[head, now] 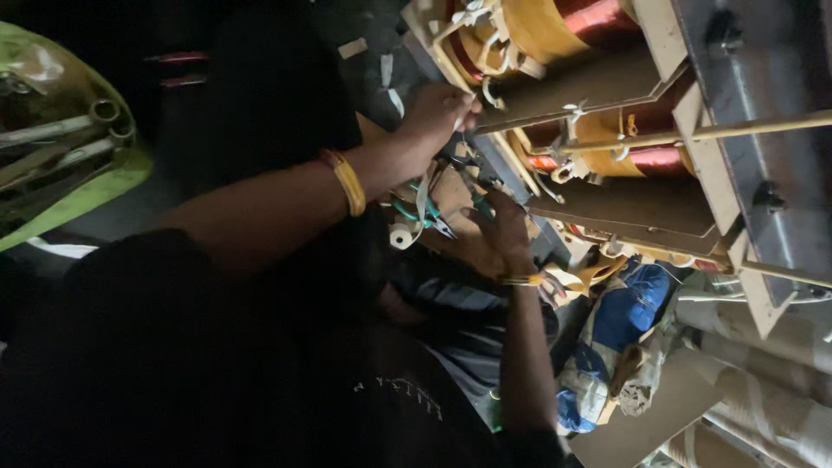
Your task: The person ties white straps onto a wooden frame using both hands. They repeatedly wrap, knot, and adjust the straps around the frame's dowels and crossbars.
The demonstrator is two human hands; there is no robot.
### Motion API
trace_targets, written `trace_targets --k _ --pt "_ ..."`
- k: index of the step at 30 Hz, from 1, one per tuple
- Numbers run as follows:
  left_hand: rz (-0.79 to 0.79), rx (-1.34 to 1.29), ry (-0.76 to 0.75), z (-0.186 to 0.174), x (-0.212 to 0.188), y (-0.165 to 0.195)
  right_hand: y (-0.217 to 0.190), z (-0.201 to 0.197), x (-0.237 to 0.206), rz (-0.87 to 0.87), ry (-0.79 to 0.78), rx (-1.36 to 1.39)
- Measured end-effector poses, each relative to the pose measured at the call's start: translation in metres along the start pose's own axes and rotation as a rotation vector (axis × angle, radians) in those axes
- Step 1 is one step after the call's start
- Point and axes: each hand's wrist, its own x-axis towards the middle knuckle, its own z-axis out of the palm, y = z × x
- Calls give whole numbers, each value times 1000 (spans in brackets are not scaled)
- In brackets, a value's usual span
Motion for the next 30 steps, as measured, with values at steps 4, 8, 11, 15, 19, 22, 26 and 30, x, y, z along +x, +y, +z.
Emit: trace_targets --k 4,8,11,15,19,22,26,30 --pt "89 -108 -114 3 -39 -15 -55 16 -5 93 288 1098" --pt "148 58 -160 19 -62 -12 -97 20 4 210 509 1445" --pt "188 52 -182 13 -61 -1 -105 28 1 259 484 1606" --pt "209 599 -82 -8 -51 24 -89 47 6 357 519 1724" --pt "561 1773 -378 2 -38 26 -66 53 37 394 621 1900" --pt "1007 1657 -399 47 -17 -1 -57 39 67 132 562 1883" --pt "1223 1598 -332 78 16 -34 -61 15 100 5 563 2062" --pt "1173 1877 -300 91 19 -43 -66 11 103 28 614 2113"
